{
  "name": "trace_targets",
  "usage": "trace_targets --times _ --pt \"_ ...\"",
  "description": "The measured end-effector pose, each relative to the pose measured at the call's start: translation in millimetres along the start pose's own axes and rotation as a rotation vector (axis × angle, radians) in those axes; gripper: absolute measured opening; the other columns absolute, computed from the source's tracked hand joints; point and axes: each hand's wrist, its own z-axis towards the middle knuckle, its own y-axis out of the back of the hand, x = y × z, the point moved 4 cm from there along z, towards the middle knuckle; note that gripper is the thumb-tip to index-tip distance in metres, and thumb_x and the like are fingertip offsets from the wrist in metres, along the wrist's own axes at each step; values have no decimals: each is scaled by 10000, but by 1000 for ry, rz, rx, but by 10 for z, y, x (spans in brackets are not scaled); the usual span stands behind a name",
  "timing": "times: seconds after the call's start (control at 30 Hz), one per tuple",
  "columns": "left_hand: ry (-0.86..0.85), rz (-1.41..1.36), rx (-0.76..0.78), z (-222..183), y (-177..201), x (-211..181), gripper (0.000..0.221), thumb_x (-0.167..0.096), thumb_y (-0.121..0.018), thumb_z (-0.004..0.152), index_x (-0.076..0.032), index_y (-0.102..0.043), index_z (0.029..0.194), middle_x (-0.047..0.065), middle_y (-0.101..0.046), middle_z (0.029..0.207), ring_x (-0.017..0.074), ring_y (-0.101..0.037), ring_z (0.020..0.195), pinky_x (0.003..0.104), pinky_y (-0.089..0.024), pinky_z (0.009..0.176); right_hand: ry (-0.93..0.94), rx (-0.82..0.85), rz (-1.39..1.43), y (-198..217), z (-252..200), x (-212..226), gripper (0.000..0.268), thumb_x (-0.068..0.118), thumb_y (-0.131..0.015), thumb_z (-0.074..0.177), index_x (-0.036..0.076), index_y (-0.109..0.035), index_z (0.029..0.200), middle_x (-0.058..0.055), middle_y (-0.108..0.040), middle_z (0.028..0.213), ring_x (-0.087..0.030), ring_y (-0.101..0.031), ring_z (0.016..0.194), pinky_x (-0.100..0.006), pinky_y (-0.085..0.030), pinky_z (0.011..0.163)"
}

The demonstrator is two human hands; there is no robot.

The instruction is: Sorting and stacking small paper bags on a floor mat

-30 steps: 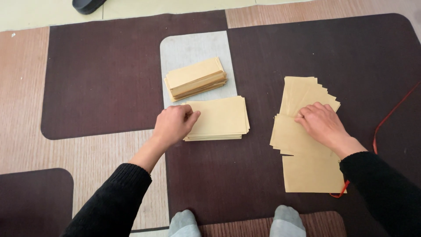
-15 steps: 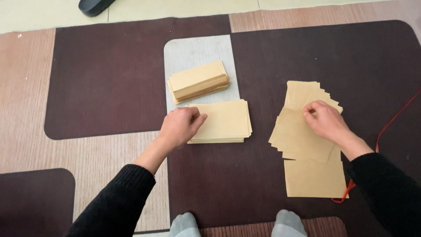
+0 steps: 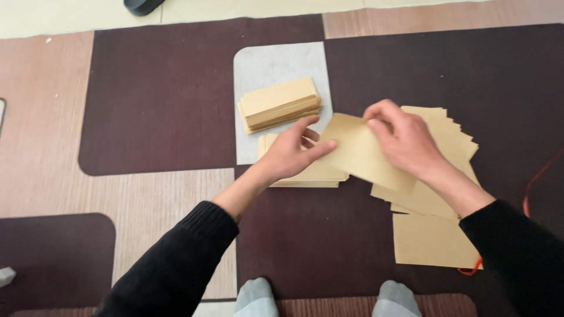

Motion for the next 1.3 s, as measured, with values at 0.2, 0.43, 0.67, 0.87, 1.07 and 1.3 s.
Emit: trace_targets --times 0.2,0.43,0.67,0.87,1.07,1.3 --pt "-50 -172 -200 89 316 445 213 -263 -811 1032 -62 -766 977 42 -710 747 153 -730 589 242 -614 520 -184 310 108 -182 173 -226 456 301 -877 950 61 -800 1330 -241 -861 1098 -398 -824 1052 -552 -619 944" --pt "96 -263 -194 11 512 1092 286 -273 -841 1042 13 -835 1030 118 -803 820 164 -751 675 269 -705 552 -436 246 541 -500 186 -658 240 207 -833 1041 -17 -758 1083 -101 -738 819 -204 -757 770 -322 -639 729" --pt "306 346 -163 -77 540 1292 370 -569 -821 961 -200 -855 961 5 -828 865 313 -843 950 495 -672 849 -372 340 -141 -951 272 -851 358 499 -831 984 156 -919 1029 -19 -854 838 -238 -846 873 -355 -627 791" --pt "322 430 -109 -96 459 1305 398 -538 -771 997 -152 -846 935 73 -820 883 358 -847 959 493 -665 867 -425 376 -191 -1163 246 -1016 384 546 -821 958 180 -923 1012 -1 -866 908 -273 -842 989 -380 -621 852" --pt "361 473 -58 -83 418 1391 543 -668 -743 987 -137 -816 897 148 -813 951 426 -837 1038 520 -654 906 -461 386 -258 -1253 198 -1068 427 577 -787 962 169 -913 986 -21 -879 921 -320 -847 1049 -415 -628 921" --pt "353 432 -79 -165 450 1308 607 -712 -702 1007 -126 -803 885 182 -816 943 447 -835 1063 518 -634 922 -466 214 -179 -1182 96 -1460 550 726 -741 1019 213 -889 1146 -46 -887 1040 -352 -817 1139 -481 -626 941"
